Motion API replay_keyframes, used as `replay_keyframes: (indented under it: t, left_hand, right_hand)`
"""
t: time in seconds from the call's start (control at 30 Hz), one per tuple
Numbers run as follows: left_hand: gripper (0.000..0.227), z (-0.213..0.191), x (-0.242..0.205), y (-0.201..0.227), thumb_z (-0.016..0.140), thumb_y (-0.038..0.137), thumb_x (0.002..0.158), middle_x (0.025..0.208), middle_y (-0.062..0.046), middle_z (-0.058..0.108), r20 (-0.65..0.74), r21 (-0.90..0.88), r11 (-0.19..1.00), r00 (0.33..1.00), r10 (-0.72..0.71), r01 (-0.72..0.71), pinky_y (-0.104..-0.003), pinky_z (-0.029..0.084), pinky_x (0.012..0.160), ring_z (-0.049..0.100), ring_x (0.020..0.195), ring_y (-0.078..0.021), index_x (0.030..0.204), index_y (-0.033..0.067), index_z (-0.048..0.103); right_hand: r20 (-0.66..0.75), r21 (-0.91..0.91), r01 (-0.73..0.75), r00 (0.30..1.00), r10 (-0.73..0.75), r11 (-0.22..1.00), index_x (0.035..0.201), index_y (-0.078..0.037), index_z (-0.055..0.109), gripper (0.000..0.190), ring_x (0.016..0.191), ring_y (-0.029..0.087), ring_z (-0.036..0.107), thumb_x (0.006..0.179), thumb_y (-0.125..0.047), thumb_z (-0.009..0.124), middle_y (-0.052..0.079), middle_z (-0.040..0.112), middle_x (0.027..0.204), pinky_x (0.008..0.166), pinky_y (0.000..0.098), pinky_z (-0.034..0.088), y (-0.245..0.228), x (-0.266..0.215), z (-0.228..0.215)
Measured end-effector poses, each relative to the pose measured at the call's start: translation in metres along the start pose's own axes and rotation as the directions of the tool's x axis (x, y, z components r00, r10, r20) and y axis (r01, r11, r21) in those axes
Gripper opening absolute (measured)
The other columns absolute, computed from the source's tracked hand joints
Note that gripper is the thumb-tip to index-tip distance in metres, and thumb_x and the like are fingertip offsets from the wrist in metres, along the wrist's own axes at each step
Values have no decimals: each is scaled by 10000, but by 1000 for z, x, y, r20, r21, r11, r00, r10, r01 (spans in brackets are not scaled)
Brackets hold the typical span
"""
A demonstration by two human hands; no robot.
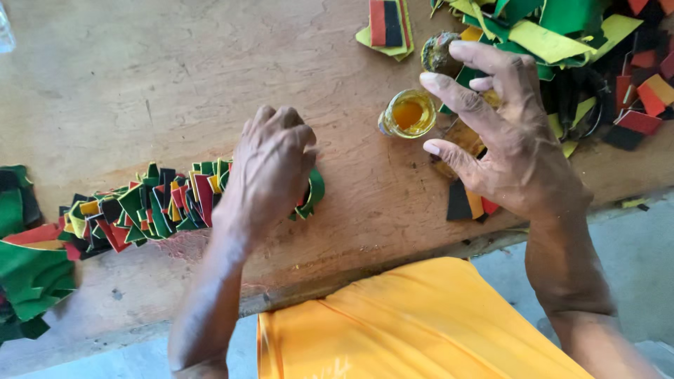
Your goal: The person repeatedly picks small colored felt pieces from a pile, applies a yellow adhesive from a small jar to one piece, and presses another piece onto it to form a layered unit. The finished units are placed in a growing stack on the table. The process is repeated continuously with different color combinations.
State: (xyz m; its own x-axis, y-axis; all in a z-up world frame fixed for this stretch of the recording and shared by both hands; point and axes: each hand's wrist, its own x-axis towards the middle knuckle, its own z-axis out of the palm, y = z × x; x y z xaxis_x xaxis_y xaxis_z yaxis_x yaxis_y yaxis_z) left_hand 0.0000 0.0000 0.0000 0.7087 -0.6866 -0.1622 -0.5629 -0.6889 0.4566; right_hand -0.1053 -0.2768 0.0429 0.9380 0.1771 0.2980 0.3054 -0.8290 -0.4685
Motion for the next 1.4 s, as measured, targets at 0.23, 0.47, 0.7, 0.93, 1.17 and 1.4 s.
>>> replay_keyframes:
  t: [0.23, 0.47, 0.7, 0.93, 1.17, 1.4]
  left_hand:
    - [358, 14, -31, 27, 852, 237, 726, 1096, -166, 550, -156, 137, 986, 985, -71, 93, -510, 402, 912, 489, 1077, -348, 942, -12, 714]
    - [302, 22, -33, 32, 836, 207, 720, 1100, -151, 544, -205, 146, 981, 974, -97, 128, -502, 385, 916, 473, 1085, -342, 885, -14, 714]
    - [133, 14, -40, 36, 821, 158, 731, 997, -88, 581, -235, -87, 995, 970, -66, 46, -492, 369, 896, 505, 1033, -313, 778, 77, 727]
    - [150, -2, -42, 44, 846, 187, 732, 907, -57, 604, -140, -216, 974, 984, -107, 75, -435, 396, 857, 523, 943, -268, 731, 85, 736]
    - [118, -26, -56, 49, 766, 92, 878, 1028, -32, 727, -211, -599, 799, 973, -96, -50, -285, 606, 723, 698, 928, -140, 926, 50, 667]
    - [169, 4, -35, 47, 742, 33, 954, 1034, -58, 735, -227, -938, 314, 944, -241, -145, -226, 623, 792, 723, 919, -97, 1105, 3, 674]
  right_hand:
    - [26, -15, 21, 999, -21, 1000, 1426, -113, 578, 668, 1305, 357, 450, 832, -143, 881, 152, 440, 1484, 1006, 423, 530, -9, 6, 4]
    - [93, -76, -1, 996, 9, 997, 1365, -106, 630, 673, 1347, 376, 404, 750, -178, 892, 163, 433, 1486, 1063, 454, 503, -8, 8, 1]
    - [281, -243, 40, 959, 31, 969, 1235, -100, 726, 605, 1409, 391, 305, 701, -338, 879, 160, 359, 1550, 1168, 495, 366, 6, 11, 5]
    - [381, -236, 19, 921, 75, 972, 1104, -70, 738, 437, 1424, 377, 252, 764, -320, 848, 153, 335, 1535, 1168, 508, 336, 17, 21, 24]
    - [257, -218, 44, 966, 14, 975, 1160, -42, 738, 495, 1421, 360, 312, 743, -274, 869, 156, 402, 1539, 1196, 477, 368, 7, 6, 5]
    - [227, -196, 89, 973, -43, 976, 999, -53, 729, 415, 1380, 382, 374, 704, -298, 887, 149, 461, 1481, 1168, 490, 396, -5, 6, -9]
